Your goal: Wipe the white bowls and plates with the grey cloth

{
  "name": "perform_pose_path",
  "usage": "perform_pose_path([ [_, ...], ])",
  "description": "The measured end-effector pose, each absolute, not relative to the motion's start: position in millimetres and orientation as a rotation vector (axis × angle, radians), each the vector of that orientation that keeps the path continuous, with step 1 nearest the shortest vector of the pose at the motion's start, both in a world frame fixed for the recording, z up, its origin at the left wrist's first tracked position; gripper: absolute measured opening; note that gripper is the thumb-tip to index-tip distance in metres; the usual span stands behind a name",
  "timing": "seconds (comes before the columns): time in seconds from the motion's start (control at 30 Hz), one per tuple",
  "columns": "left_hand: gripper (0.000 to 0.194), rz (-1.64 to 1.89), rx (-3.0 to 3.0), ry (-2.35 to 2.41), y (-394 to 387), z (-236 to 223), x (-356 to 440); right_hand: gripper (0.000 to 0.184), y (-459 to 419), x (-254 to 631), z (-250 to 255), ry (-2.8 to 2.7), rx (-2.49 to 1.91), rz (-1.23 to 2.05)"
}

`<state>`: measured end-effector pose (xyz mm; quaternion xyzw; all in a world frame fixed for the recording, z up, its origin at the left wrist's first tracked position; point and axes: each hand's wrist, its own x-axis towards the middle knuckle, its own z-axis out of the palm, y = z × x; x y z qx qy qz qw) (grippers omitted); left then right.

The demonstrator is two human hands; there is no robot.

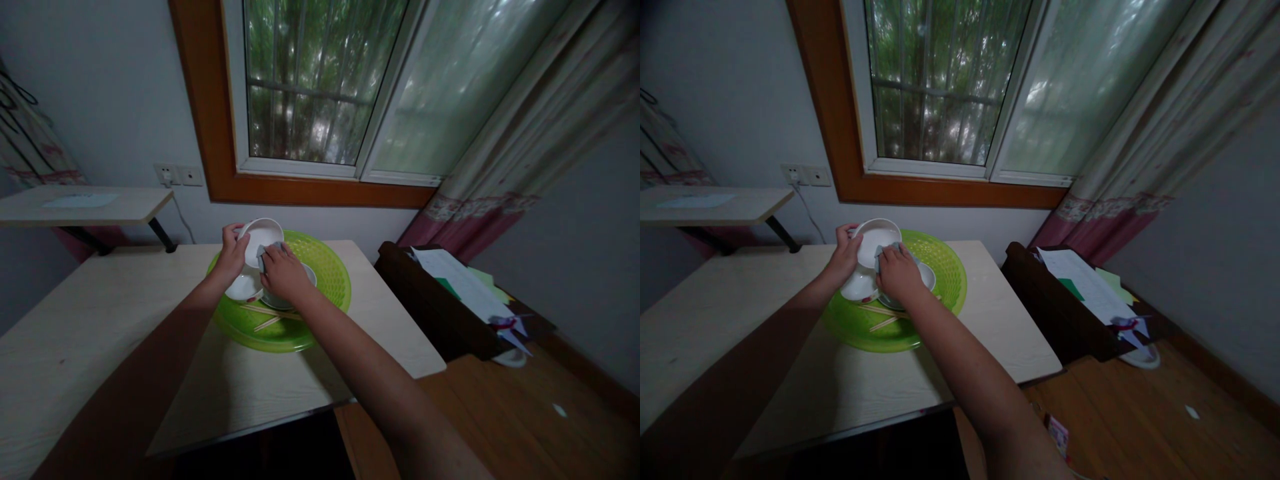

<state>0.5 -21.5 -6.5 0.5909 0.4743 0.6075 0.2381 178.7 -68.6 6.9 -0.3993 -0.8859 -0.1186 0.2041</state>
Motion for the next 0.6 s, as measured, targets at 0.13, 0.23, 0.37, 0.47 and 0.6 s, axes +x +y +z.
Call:
perform_pose_path([
  [0.13,0.039,1.671,1.601,1.313,-20.7,-6.0,-0.1,0.055,-68.9,178.1,7.5,-2.463,-1.093,-0.243],
  [0.23,0.039,1.681,1.593,1.310,-20.5,-6.6,-0.1,0.064,-68.9,177.8,7.7,-2.449,-1.116,-0.208],
  [0.37,0.036,1.688,1.608,1.300,-21.2,-6.8,0.7,0.062,-68.8,177.8,7.4,-2.451,-1.139,-0.265],
  [0.47,0.035,1.703,1.616,1.306,-22.2,-5.6,2.0,0.058,-69.2,177.4,7.8,-2.449,-1.145,-0.323],
  [0.6,0.035,1.688,1.603,1.330,-24.8,-4.0,3.3,0.055,-69.8,175.5,8.0,-2.482,-1.119,-0.329],
])
